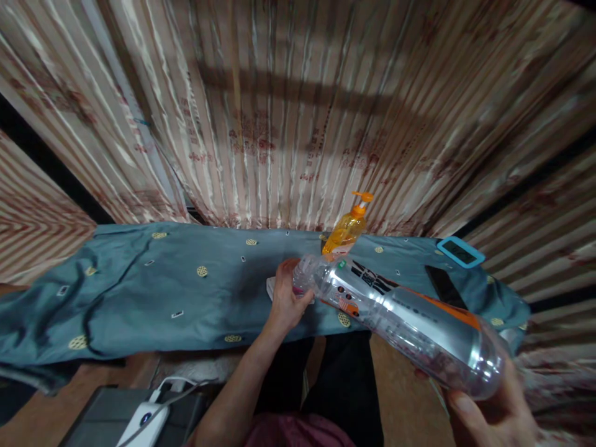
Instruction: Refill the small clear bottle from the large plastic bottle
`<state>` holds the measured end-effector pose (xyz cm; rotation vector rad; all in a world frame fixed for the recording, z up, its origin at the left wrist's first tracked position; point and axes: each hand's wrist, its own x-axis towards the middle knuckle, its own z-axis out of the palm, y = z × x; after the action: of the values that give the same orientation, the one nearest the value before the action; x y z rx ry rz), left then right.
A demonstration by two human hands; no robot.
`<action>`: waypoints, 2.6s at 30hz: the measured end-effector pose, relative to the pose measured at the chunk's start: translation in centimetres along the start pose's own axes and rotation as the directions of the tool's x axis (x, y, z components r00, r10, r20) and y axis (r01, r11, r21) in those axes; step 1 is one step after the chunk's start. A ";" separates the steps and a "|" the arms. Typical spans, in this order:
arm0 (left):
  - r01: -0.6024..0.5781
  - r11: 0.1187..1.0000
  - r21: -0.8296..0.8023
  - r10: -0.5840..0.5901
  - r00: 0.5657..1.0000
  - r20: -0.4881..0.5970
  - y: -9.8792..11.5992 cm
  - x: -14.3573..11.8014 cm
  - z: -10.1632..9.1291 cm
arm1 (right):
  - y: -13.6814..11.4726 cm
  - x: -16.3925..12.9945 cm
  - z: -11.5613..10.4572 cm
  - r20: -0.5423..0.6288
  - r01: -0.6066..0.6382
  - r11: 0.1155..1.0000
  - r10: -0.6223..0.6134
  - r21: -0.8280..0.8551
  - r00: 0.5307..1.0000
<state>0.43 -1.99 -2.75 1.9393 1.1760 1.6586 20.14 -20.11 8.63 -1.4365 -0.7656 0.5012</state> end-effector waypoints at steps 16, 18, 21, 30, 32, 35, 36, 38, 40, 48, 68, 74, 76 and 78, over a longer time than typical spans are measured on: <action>0.052 0.998 -0.036 -0.052 0.999 0.014 0.3 0.3 -0.1 | 0.5 0.0 0.2 -0.039 0.062 0.995 -0.059 0.078 0.998; 0.043 0.999 -0.029 -0.043 0.999 0.011 0.2 0.3 -0.1 | 1.2 0.3 -0.4 -0.015 0.081 0.994 -0.080 0.068 0.997; 0.035 0.999 -0.013 -0.035 0.999 0.013 0.1 0.3 -0.1 | 2.5 0.7 -1.5 0.056 0.132 0.991 -0.134 0.032 0.989; -0.005 1.000 0.003 0.005 1.000 0.002 -0.2 0.4 -0.2 | 2.4 0.7 -1.6 0.093 0.263 0.965 -0.262 0.004 0.961; -0.005 1.000 0.005 0.005 1.000 -0.003 -0.3 0.4 -0.2 | 2.3 0.6 -1.4 0.094 0.265 0.964 -0.265 0.010 0.960; -0.014 1.000 -0.004 0.014 1.000 -0.005 -0.5 0.4 -0.1 | 2.2 0.7 -1.4 0.116 0.274 0.962 -0.273 0.004 0.955; -0.021 1.000 -0.007 0.021 1.000 -0.006 -0.5 0.4 -0.1 | 2.2 0.7 -1.5 0.123 0.273 0.962 -0.272 0.007 0.954; -0.028 1.000 -0.012 0.028 1.000 -0.011 -0.6 0.3 -0.1 | 2.1 0.7 -1.5 0.129 0.271 0.962 -0.271 0.011 0.954; -0.016 1.000 -0.015 0.016 1.000 -0.012 -0.7 0.3 -0.1 | 2.0 0.7 -1.4 0.131 0.272 0.962 -0.272 0.017 0.953; -0.009 1.000 0.006 0.009 1.000 -0.012 -0.8 0.4 0.0 | 2.2 0.8 -1.3 0.140 0.296 0.953 -0.302 0.061 0.943; -0.008 1.000 -0.019 0.007 0.999 -0.032 0.2 0.0 0.0 | 2.3 0.4 -1.5 0.037 0.122 0.992 -0.123 0.032 0.992; -0.011 1.000 -0.001 0.011 0.999 -0.032 0.0 -0.2 0.1 | 2.1 0.4 -1.7 0.011 0.128 0.991 -0.128 -0.045 0.992; -0.014 1.000 0.002 0.014 1.000 -0.026 -0.2 -0.2 0.2 | 1.9 0.3 -1.5 -0.006 0.115 0.993 -0.115 -0.034 0.993; -0.023 1.000 -0.009 0.023 0.999 -0.031 -0.2 -0.3 0.2 | 1.7 0.2 -1.3 -0.010 0.081 0.997 -0.081 -0.004 0.997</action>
<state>0.53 -2.00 -3.14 1.9355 1.1585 1.7082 21.46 -20.69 6.98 -1.4048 -0.8135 0.4298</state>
